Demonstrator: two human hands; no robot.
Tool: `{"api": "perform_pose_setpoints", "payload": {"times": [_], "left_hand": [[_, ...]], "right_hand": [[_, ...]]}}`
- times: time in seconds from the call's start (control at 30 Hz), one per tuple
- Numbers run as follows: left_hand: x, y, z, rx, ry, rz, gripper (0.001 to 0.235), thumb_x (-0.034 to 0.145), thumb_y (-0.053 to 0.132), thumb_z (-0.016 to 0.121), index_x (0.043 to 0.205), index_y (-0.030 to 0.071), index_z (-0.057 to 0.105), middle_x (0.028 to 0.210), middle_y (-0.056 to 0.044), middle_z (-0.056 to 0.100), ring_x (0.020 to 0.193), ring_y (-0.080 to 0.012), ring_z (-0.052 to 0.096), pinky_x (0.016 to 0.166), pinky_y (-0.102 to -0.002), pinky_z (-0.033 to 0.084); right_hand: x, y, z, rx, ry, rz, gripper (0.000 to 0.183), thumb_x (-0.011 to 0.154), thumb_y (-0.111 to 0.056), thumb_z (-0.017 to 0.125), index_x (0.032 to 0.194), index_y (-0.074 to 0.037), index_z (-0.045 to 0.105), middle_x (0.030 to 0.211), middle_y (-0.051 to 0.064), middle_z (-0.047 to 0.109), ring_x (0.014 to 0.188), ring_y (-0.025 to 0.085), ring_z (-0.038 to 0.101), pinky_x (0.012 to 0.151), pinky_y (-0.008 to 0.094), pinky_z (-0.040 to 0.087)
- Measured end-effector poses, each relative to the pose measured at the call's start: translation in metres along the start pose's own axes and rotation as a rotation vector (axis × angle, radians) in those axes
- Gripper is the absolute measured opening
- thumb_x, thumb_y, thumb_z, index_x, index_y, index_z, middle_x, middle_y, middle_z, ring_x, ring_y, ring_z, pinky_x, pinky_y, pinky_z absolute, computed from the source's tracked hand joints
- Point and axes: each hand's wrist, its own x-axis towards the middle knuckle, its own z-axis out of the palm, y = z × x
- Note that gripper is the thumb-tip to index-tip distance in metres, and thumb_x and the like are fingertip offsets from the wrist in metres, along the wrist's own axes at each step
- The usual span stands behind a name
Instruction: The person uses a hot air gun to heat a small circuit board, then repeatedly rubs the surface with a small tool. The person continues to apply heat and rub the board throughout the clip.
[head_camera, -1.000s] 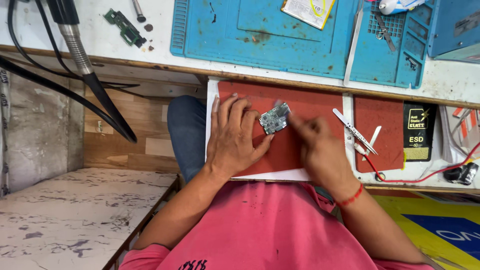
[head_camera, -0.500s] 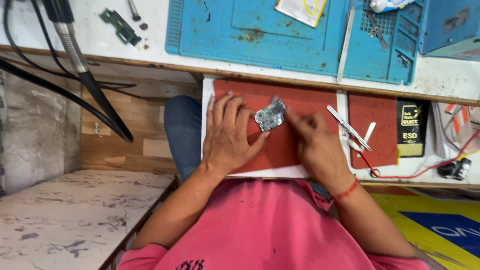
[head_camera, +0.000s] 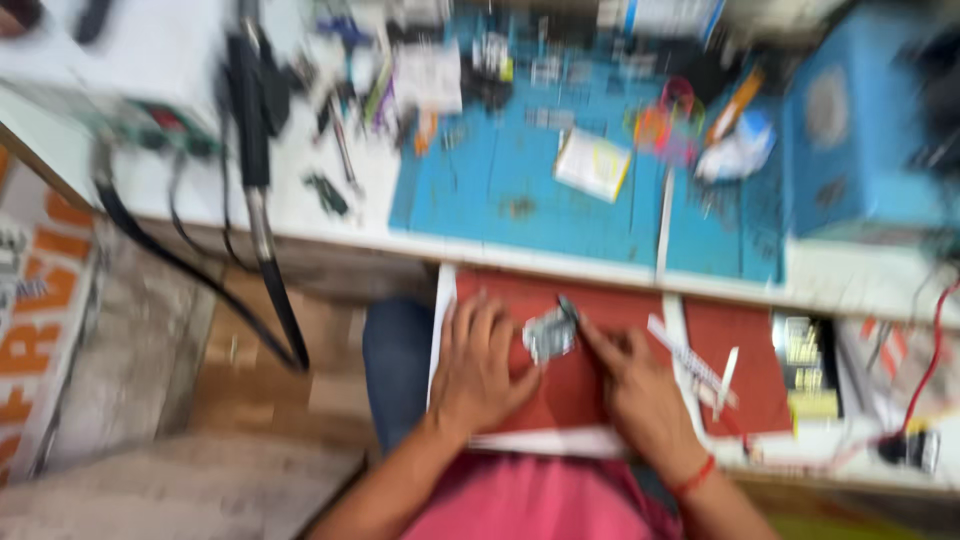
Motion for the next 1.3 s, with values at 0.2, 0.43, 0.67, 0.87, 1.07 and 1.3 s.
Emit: {"api": "perform_pose_setpoints", "payload": {"times": [0.2,0.43,0.67,0.87,1.07,1.3], "left_hand": [[-0.003,-0.002,0.006,-0.044,-0.027,-0.027,0.060,0.076,0.046,0.083,0.112,0.002,0.063,0.125,-0.020,0.054,0.130,-0.0430,0.043,0.114,-0.060,0.026],[-0.004,-0.003,0.008,-0.019,0.004,-0.009,0.054,0.079,0.042,0.081,0.110,0.003,0.064,0.126,-0.018,0.055,0.132,-0.0414,0.043,0.116,-0.058,0.027],[-0.004,-0.005,0.010,-0.020,-0.025,-0.019,0.051,0.077,0.040,0.082,0.108,0.003,0.064,0.126,-0.018,0.055,0.133,-0.0397,0.043,0.116,-0.058,0.027],[0.001,0.000,0.002,-0.023,-0.007,-0.011,0.052,0.077,0.040,0.082,0.109,0.002,0.064,0.127,-0.019,0.055,0.132,-0.0414,0.043,0.116,-0.059,0.028],[-0.007,-0.009,0.016,-0.019,-0.036,-0.022,0.054,0.078,0.041,0.084,0.111,0.003,0.064,0.129,-0.018,0.054,0.135,-0.0397,0.043,0.119,-0.058,0.027],[-0.004,-0.008,0.013,-0.021,-0.017,-0.020,0.052,0.079,0.041,0.084,0.109,0.004,0.064,0.130,-0.016,0.053,0.135,-0.0384,0.042,0.120,-0.059,0.026]], "right_hand": [[0.000,0.002,0.004,-0.021,-0.144,0.112,0.065,0.090,-0.004,0.047,0.148,-0.033,0.054,0.113,0.010,0.063,0.076,0.037,0.072,0.070,0.048,0.059],[-0.003,-0.003,-0.002,0.024,-0.217,0.072,0.081,0.080,0.002,0.046,0.152,-0.034,0.050,0.120,0.010,0.061,0.075,0.039,0.071,0.069,0.049,0.060],[0.005,-0.001,-0.002,-0.033,-0.267,0.079,0.073,0.086,-0.002,0.048,0.152,-0.033,0.049,0.111,0.012,0.061,0.076,0.039,0.070,0.070,0.051,0.058],[0.009,0.004,0.004,-0.058,-0.271,0.049,0.065,0.086,-0.003,0.050,0.144,-0.031,0.053,0.120,0.012,0.060,0.076,0.039,0.071,0.069,0.051,0.058],[-0.005,0.014,0.007,-0.024,-0.172,-0.013,0.073,0.081,0.002,0.051,0.149,-0.022,0.053,0.122,0.018,0.060,0.078,0.042,0.068,0.068,0.051,0.057],[0.011,-0.013,-0.015,-0.020,-0.223,0.008,0.070,0.082,0.003,0.051,0.147,-0.024,0.055,0.112,0.015,0.062,0.076,0.038,0.069,0.065,0.049,0.057]]}}
